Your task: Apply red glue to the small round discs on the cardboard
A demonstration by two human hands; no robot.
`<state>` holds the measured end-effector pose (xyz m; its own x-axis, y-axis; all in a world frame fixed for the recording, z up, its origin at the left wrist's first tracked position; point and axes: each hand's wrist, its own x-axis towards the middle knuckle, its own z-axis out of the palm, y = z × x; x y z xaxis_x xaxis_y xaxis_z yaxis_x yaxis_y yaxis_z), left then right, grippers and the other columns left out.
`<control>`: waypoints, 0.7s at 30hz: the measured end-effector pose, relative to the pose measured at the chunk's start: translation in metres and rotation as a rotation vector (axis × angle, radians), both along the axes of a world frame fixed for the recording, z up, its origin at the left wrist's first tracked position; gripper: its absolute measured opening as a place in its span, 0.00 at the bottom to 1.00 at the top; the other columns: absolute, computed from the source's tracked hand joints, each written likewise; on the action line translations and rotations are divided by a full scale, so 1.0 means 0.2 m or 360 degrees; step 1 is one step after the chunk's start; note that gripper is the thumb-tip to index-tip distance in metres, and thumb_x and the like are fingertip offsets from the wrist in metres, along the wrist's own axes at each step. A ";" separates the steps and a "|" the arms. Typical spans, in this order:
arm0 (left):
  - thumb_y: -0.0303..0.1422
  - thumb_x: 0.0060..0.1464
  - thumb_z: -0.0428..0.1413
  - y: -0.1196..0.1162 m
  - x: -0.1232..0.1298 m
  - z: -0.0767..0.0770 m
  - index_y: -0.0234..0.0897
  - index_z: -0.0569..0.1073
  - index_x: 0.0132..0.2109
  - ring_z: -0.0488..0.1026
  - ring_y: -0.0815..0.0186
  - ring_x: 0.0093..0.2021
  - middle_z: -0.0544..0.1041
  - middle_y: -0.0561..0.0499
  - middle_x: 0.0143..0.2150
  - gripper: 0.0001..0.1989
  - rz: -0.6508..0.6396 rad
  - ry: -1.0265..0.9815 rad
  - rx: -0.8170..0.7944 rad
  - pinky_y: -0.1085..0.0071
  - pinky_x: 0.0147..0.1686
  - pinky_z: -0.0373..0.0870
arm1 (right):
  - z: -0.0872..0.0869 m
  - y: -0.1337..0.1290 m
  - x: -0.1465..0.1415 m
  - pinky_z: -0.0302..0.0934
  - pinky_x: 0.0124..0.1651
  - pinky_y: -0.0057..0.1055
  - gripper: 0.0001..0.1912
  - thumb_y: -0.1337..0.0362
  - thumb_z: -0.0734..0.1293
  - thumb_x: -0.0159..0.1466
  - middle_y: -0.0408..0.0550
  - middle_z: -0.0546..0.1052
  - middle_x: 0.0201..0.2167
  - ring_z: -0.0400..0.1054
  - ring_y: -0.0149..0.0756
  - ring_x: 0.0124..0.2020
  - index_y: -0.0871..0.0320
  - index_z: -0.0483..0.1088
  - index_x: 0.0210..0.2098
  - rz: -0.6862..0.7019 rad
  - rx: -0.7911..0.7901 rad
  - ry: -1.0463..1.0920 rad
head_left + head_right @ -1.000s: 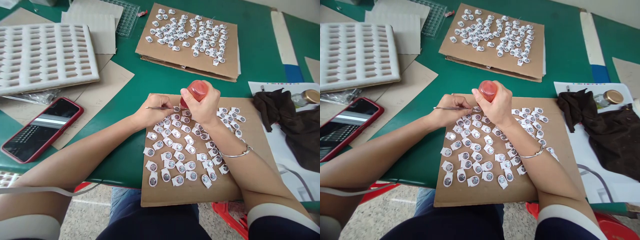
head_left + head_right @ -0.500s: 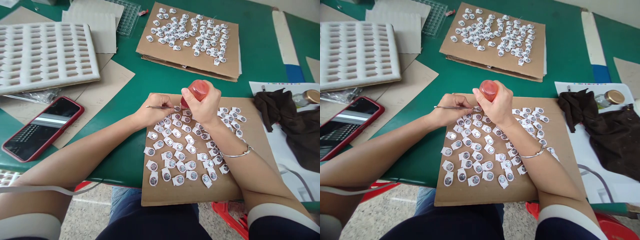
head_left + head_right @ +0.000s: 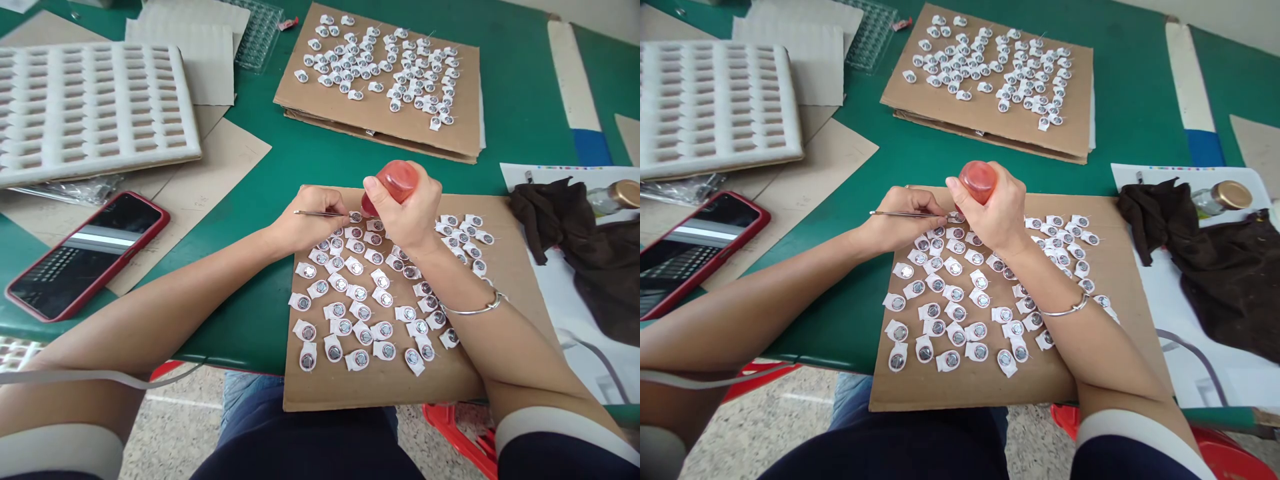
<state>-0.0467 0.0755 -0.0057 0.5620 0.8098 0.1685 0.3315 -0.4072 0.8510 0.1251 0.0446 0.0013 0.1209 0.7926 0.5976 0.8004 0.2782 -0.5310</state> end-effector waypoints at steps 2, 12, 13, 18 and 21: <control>0.27 0.45 0.59 0.00 0.00 0.00 0.34 0.74 0.24 0.70 0.70 0.26 0.75 0.52 0.24 0.04 0.0007 0.0004 -0.0012 0.74 0.22 0.63 | 0.00 0.00 0.00 0.64 0.34 0.35 0.23 0.42 0.61 0.59 0.45 0.70 0.24 0.65 0.33 0.27 0.57 0.64 0.29 0.0004 0.0006 0.0011; 0.26 0.45 0.59 0.00 0.00 -0.01 0.35 0.75 0.25 0.71 0.70 0.26 0.76 0.52 0.25 0.04 -0.0022 -0.0024 0.0027 0.74 0.24 0.64 | -0.01 0.00 -0.01 0.64 0.35 0.36 0.23 0.42 0.61 0.59 0.45 0.69 0.25 0.66 0.33 0.28 0.57 0.65 0.30 0.0028 0.0009 0.0041; 0.25 0.45 0.59 0.00 -0.01 -0.01 0.35 0.75 0.25 0.71 0.70 0.26 0.76 0.52 0.25 0.04 -0.0023 -0.0022 0.0030 0.74 0.24 0.64 | -0.01 0.00 -0.01 0.64 0.35 0.36 0.23 0.42 0.61 0.59 0.45 0.69 0.25 0.66 0.33 0.28 0.57 0.65 0.30 0.0027 0.0017 0.0043; 0.25 0.45 0.59 0.00 -0.01 -0.01 0.34 0.75 0.24 0.70 0.70 0.26 0.76 0.52 0.25 0.04 -0.0007 -0.0013 0.0013 0.74 0.24 0.64 | -0.01 0.00 -0.01 0.65 0.34 0.36 0.23 0.42 0.61 0.59 0.45 0.70 0.24 0.66 0.32 0.27 0.57 0.65 0.30 0.0019 0.0047 0.0048; 0.25 0.45 0.59 0.00 0.00 0.00 0.34 0.74 0.24 0.70 0.71 0.25 0.76 0.52 0.25 0.04 -0.0003 -0.0018 0.0008 0.74 0.24 0.63 | -0.01 0.00 -0.01 0.65 0.34 0.35 0.22 0.43 0.62 0.59 0.45 0.70 0.24 0.66 0.32 0.27 0.58 0.65 0.30 0.0025 0.0038 0.0048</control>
